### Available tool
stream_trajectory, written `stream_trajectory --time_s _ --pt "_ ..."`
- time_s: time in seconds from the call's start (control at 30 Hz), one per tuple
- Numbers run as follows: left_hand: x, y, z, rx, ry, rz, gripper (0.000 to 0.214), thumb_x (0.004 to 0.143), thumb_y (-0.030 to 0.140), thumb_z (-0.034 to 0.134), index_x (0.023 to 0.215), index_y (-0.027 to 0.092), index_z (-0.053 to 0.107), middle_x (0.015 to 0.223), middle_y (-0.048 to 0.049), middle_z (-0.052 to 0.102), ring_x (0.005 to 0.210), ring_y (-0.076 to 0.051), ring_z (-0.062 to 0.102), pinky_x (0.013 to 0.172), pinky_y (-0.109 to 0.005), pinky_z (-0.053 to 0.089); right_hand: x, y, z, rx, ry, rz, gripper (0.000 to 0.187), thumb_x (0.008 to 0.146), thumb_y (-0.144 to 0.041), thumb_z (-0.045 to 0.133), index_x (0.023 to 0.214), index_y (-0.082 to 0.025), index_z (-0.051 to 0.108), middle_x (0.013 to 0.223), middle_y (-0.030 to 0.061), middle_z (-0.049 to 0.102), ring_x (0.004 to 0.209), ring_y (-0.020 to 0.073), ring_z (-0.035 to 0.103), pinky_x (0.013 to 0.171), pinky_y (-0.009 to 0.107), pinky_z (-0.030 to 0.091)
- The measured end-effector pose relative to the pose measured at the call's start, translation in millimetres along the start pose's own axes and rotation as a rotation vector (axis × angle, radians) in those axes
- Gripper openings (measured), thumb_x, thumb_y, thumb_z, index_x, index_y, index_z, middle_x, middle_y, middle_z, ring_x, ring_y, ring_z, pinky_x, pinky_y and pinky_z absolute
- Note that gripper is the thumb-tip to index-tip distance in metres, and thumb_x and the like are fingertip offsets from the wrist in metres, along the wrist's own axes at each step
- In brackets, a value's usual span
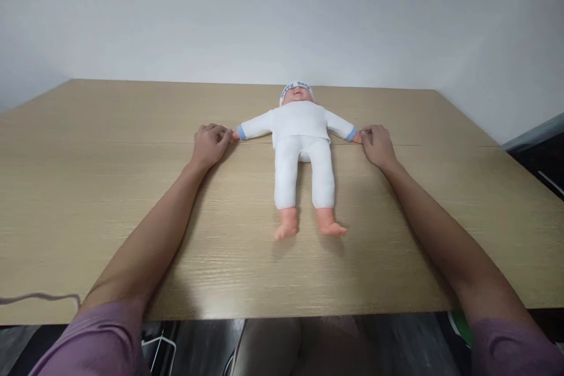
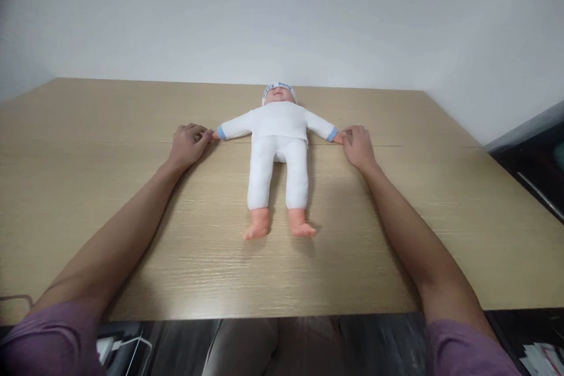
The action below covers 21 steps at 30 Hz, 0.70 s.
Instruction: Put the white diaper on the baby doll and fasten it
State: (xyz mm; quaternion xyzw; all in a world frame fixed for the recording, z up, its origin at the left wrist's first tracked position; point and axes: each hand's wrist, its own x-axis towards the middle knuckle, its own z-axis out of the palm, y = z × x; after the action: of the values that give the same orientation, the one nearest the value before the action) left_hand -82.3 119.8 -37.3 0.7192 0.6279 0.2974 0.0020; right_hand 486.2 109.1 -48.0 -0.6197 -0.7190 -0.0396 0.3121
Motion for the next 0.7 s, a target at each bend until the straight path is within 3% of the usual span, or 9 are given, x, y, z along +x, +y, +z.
stream_trajectory --time_s 0.17,0.4,0.7 --pt "0.6 -1.2 2.1 -0.025 0.012 -0.051 0.049 0.103 0.061 0.048 0.102 0.023 0.079 0.114 -0.0146 0.077 0.112 -0.035 0.061 0.104 -0.051 0.046 -2.0 5.7 2.4 -0.060 0.053 0.039 0.031 0.106 -0.039 0.044 0.109 -0.022 0.070 0.117 0.0207 0.074 0.115 0.0395 0.064 0.105 0.058 0.053" --pt "2.6 2.1 -0.7 -0.106 -0.018 -0.209 0.048 0.100 0.065 0.056 0.100 0.025 0.083 0.101 -0.0123 0.079 0.117 -0.039 0.061 0.110 -0.064 0.038 0.0 15.2 10.5 -0.068 0.090 0.089 0.027 0.100 -0.040 0.051 0.104 -0.023 0.072 0.116 0.0207 0.075 0.116 0.0404 0.063 0.104 0.061 0.053" --pt "0.7 11.6 -2.8 -0.105 -0.043 -0.296 0.048 0.100 0.065 0.056 0.102 0.026 0.083 0.104 -0.0143 0.078 0.121 -0.042 0.059 0.113 -0.067 0.034 2.7 11.6 7.4 -0.035 0.036 0.169 0.033 0.100 -0.038 0.053 0.116 -0.020 0.076 0.128 0.0226 0.074 0.125 0.0427 0.061 0.111 0.063 0.048"
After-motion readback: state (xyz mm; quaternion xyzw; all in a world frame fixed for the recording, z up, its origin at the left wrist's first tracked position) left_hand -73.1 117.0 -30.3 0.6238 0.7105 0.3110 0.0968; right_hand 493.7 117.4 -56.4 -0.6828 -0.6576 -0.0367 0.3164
